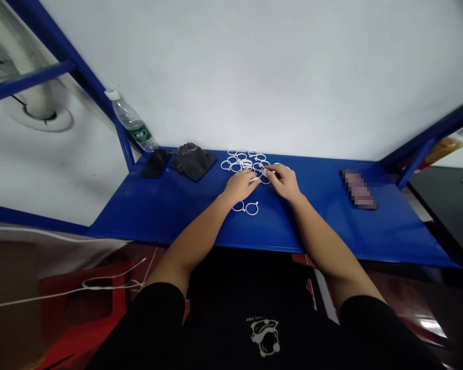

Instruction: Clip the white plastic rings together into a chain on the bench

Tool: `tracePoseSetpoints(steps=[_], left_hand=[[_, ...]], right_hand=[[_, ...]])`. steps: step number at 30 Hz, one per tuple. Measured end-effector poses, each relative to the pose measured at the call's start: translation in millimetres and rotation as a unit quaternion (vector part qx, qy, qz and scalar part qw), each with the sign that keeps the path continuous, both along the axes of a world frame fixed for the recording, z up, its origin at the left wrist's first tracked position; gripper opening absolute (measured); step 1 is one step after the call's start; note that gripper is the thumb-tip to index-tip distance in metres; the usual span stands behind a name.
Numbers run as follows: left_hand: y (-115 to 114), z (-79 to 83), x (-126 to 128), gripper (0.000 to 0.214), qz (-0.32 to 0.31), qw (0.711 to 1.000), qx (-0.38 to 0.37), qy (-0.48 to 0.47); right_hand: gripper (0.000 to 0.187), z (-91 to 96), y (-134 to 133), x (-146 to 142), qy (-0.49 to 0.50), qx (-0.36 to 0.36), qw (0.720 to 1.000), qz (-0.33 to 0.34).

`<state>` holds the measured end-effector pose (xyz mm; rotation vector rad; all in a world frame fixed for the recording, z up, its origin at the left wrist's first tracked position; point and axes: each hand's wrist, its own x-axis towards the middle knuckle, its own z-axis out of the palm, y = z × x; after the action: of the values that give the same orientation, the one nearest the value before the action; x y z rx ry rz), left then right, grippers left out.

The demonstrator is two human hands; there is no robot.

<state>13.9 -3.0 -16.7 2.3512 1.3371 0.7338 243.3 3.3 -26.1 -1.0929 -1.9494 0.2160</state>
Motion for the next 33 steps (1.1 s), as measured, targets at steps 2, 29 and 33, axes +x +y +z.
tracePoseSetpoints(steps=[2, 29, 33], left_hand=[[2.3, -0.7, -1.4, 0.021, 0.02, 0.999, 0.017, -0.042], [0.8, -5.8, 0.3, 0.039, -0.007, 0.99, 0.099, -0.101], [-1.2, -2.3, 0.5, 0.039, -0.012, 0.992, 0.087, -0.089]], right_hand=[[0.036, -1.5, 0.5, 1.0, -0.012, -0.021, 0.999, 0.036], [0.038, 9.2, -14.2, -9.2, -0.02, -0.039, 0.998, 0.055], [0.042, 10.6, -13.4, -9.5, -0.01, -0.068, 0.996, 0.062]])
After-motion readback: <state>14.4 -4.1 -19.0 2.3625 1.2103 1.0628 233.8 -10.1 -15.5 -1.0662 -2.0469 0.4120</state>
